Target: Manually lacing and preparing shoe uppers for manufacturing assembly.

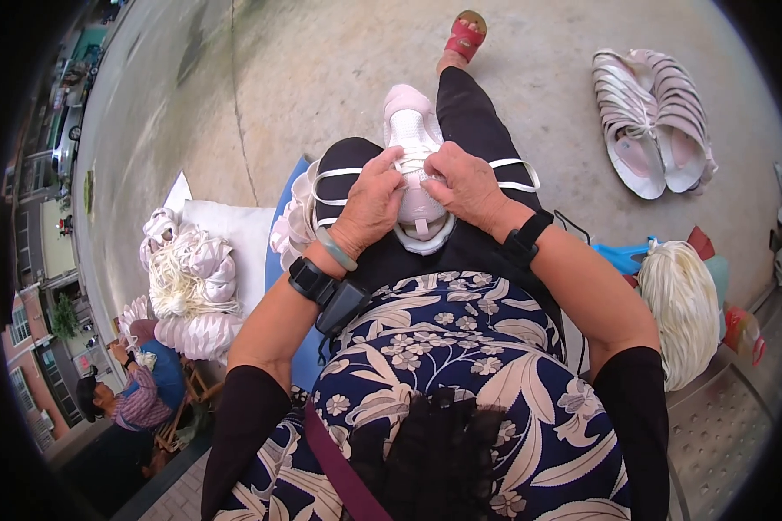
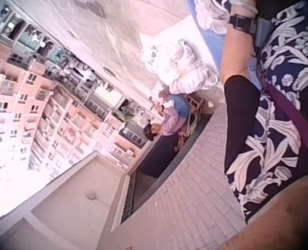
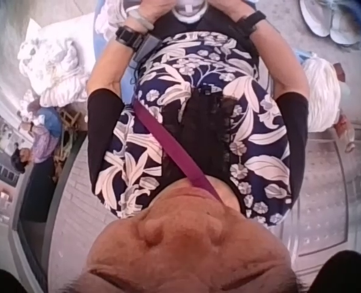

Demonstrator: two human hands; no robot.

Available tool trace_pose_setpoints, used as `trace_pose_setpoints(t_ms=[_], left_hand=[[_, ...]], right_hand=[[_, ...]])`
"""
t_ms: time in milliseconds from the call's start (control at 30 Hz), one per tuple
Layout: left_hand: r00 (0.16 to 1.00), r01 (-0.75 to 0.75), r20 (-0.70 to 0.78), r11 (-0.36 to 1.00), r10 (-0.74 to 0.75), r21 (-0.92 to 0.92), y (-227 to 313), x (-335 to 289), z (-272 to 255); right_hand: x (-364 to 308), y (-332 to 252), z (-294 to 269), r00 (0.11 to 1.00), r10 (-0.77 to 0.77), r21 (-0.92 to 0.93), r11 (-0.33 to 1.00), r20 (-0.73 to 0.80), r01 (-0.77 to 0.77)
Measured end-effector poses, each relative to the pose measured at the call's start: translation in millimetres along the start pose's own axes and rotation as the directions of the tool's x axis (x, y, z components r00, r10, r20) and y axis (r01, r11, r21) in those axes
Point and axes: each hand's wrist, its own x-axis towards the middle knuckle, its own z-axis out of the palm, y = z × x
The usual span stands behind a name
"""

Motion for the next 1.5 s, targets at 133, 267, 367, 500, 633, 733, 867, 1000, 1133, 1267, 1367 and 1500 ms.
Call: trace_pose_setpoints(t_ms=[133, 267, 367, 500, 633, 733, 867, 1000, 1133, 1267, 1367, 1500], left_hand=[[0.998, 0.055, -0.048, 0.992, -0.050, 0.110, 13.7, 5.8, 7.4], [0.993, 0.102, -0.073, 0.971, -0.088, 0.215, 19.5, 8.2, 9.7], [0.993, 0.103, -0.072, 0.975, -0.090, 0.195, 15.7, 6.5, 9.6], [0.993, 0.115, -0.047, 0.977, -0.108, 0.182, 20.1, 8.8, 9.6], [0.996, 0.086, -0.049, 0.974, -0.078, 0.209, 15.8, 6.4, 11.2], [0.997, 0.080, -0.012, 0.982, -0.079, 0.174, 14.8, 4.2, 5.1], [0.998, 0.052, -0.026, 0.982, -0.048, 0.184, 12.6, 2.9, -2.6], [0.996, -0.004, -0.081, 0.964, 0.027, 0.265, 19.1, 2.6, -12.2], [0.996, -0.003, -0.084, 0.959, 0.028, 0.283, 29.2, 3.8, -26.5], [0.997, 0.002, -0.075, 0.953, 0.022, 0.304, 36.8, 2.1, -44.1], [0.996, 0.002, -0.090, 0.953, 0.027, 0.304, 38.6, 1.8, -45.7], [0.994, -0.003, -0.108, 0.985, 0.022, 0.170, 41.2, 4.7, -45.0]], right_hand=[[0.0, 3.4, 4.1, 0.994, -0.085, -0.107, 0.991, -0.073, 0.077], [0.4, 1.8, 4.1, 0.986, -0.147, -0.200, 0.971, -0.081, 0.129], [2.4, -1.0, 2.4, 0.983, -0.173, -0.161, 0.974, -0.056, 0.162], [3.9, -0.2, 7.7, 0.980, -0.192, -0.189, 0.966, -0.050, 0.179], [6.1, -3.8, 7.9, 0.984, -0.177, -0.278, 0.945, 0.001, 0.170], [1.4, -10.0, -1.5, 0.981, -0.175, -0.381, 0.904, 0.078, 0.192], [-39.3, -8.8, -42.5, 0.986, -0.157, -0.334, 0.928, 0.053, 0.165], [-99.0, 32.4, -84.7, 0.997, 0.027, -0.352, 0.936, 0.068, -0.001], [-99.8, 34.2, -87.6, 0.991, 0.073, -0.401, 0.916, 0.109, -0.023], [-50.2, 2.9, -63.3, 0.988, -0.084, -0.383, 0.915, 0.131, 0.129], [-30.4, 9.8, -36.9, 0.970, -0.117, -0.462, 0.862, 0.214, 0.206], [-33.0, 15.7, -34.3, 0.961, -0.127, -0.477, 0.848, 0.246, 0.234]])
